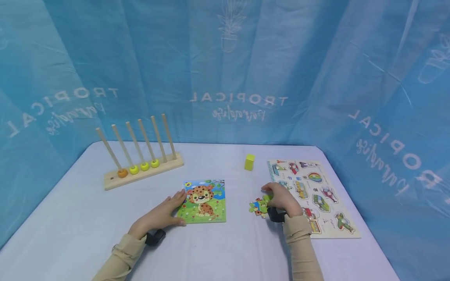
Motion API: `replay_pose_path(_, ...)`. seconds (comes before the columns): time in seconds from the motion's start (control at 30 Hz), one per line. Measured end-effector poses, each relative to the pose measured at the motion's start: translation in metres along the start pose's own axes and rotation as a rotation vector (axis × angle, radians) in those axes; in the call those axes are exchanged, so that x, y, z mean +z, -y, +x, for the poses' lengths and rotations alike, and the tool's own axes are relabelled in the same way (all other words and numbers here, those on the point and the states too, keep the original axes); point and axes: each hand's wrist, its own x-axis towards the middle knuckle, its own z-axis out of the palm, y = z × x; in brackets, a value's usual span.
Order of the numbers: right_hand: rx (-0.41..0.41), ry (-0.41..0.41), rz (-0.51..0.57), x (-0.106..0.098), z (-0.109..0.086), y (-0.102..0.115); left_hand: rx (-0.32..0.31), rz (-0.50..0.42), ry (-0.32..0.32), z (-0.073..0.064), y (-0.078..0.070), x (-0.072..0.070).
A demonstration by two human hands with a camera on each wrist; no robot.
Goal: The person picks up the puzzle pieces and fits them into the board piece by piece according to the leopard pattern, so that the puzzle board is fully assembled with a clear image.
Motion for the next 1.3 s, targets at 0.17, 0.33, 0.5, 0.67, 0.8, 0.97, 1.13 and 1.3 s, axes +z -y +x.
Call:
replay_pose_path(0.17,0.018,0.003,0.023,0.002,0.002,-0.002,-0.011,0.000,0.002,0.002,0.000,0.000)
replay_pose_path(0.33,0.062,-0.031,0.076,0.007,0.007,-0.001,-0.010,0.002,0.004,0.002,0.000,0.001)
replay_pose_path(0.5,0.055,-0.123,0.186,0.014,0.014,0.005,-0.013,-0.008,0.007,-0.001,-0.002,-0.001)
replay_pose_path(0.67,0.034,-0.066,0.445,0.032,0.022,0.023,-0.010,-0.011,0.014,-0.003,-0.004,-0.003)
replay_pose_path(0.8,-0.025,0.044,0.552,0.050,0.028,0.042,-0.013,-0.012,0.012,-0.002,-0.005,-0.003)
replay_pose_path(0.97,-0.090,0.094,0.520,0.070,0.027,0.062,-0.017,-0.011,0.009,-0.002,-0.005,-0.002)
replay_pose_path(1.13,-0.135,0.081,0.504,0.083,0.024,0.073,-0.026,0.002,0.004,-0.001,-0.005,-0.001)
replay_pose_path(1.3,-0.109,0.058,0.568,0.093,0.025,0.079,-0.017,0.003,0.004,-0.002,-0.004,-0.001)
